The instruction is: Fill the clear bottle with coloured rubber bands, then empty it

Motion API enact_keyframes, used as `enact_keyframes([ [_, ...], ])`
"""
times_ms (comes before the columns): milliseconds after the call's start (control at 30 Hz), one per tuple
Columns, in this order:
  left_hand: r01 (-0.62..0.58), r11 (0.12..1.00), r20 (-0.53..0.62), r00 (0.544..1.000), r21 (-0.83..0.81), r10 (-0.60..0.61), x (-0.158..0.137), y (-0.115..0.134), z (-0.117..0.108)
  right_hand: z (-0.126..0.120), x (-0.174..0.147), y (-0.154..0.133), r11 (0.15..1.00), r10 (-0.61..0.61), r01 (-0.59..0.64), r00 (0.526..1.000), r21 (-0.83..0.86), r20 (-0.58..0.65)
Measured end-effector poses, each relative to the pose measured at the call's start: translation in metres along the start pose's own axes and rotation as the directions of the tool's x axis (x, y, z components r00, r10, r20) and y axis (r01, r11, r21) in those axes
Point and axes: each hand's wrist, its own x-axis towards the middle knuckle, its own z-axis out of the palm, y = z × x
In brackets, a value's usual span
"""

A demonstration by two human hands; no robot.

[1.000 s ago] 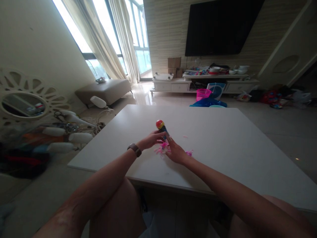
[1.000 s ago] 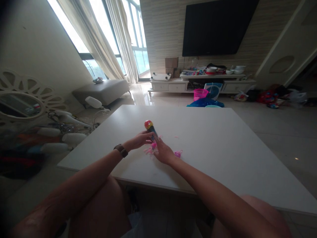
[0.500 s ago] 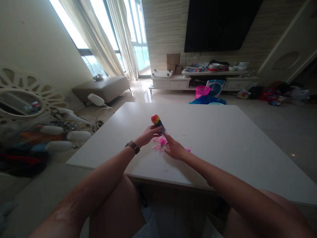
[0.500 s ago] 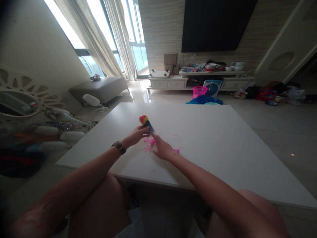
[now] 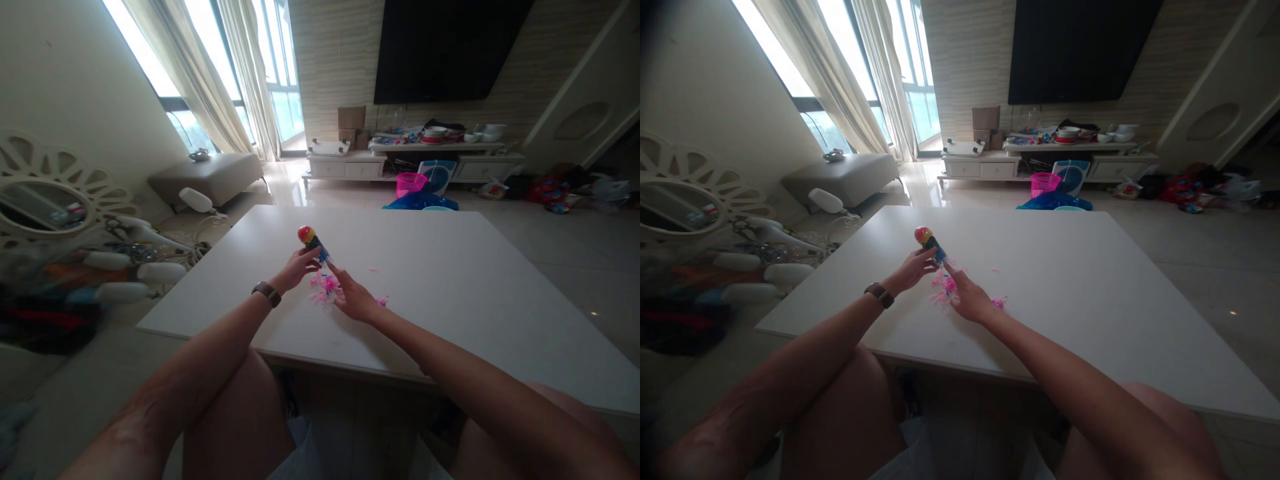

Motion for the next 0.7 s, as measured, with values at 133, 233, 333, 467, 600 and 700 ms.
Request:
enact_keyframes([
  [133,0.110,0.993,0.211,0.971,0.043,-0.117,-0.0067,-0.0021,0.0066,0.0006,0.0020,-0.0041,1.000,0.005,-0.005,1.000,0.006,0.005],
  [233,0.114,0.991,0.278,0.952,0.064,-0.127,-0.0089,-0.0054,0.0098,0.0020,0.0024,-0.0041,1.000,0.008,-0.009,1.000,0.025,0.010],
  [333,0.062,0.994,0.244,0.966,0.087,-0.082,-0.0082,-0.0069,0.0103,0.0023,0.0023,-0.0012,0.999,0.003,-0.005,0.999,0.042,0.037],
  [467,0.006,0.996,0.149,0.989,0.087,-0.019,-0.0064,-0.0045,0.0094,0.0012,0.0028,0.0016,0.998,0.003,-0.006,0.999,0.058,0.047],
  [600,-0.021,0.998,0.065,0.998,0.052,0.018,-0.0038,-0.0011,0.0074,0.0021,0.0026,0.0019,1.000,0.012,-0.014,0.999,0.027,0.043],
  [700,-0.041,0.999,-0.005,0.999,0.007,0.041,-0.0012,0.0004,0.0031,0.0031,0.0013,0.0017,1.000,0.027,-0.026,0.999,-0.014,0.046],
])
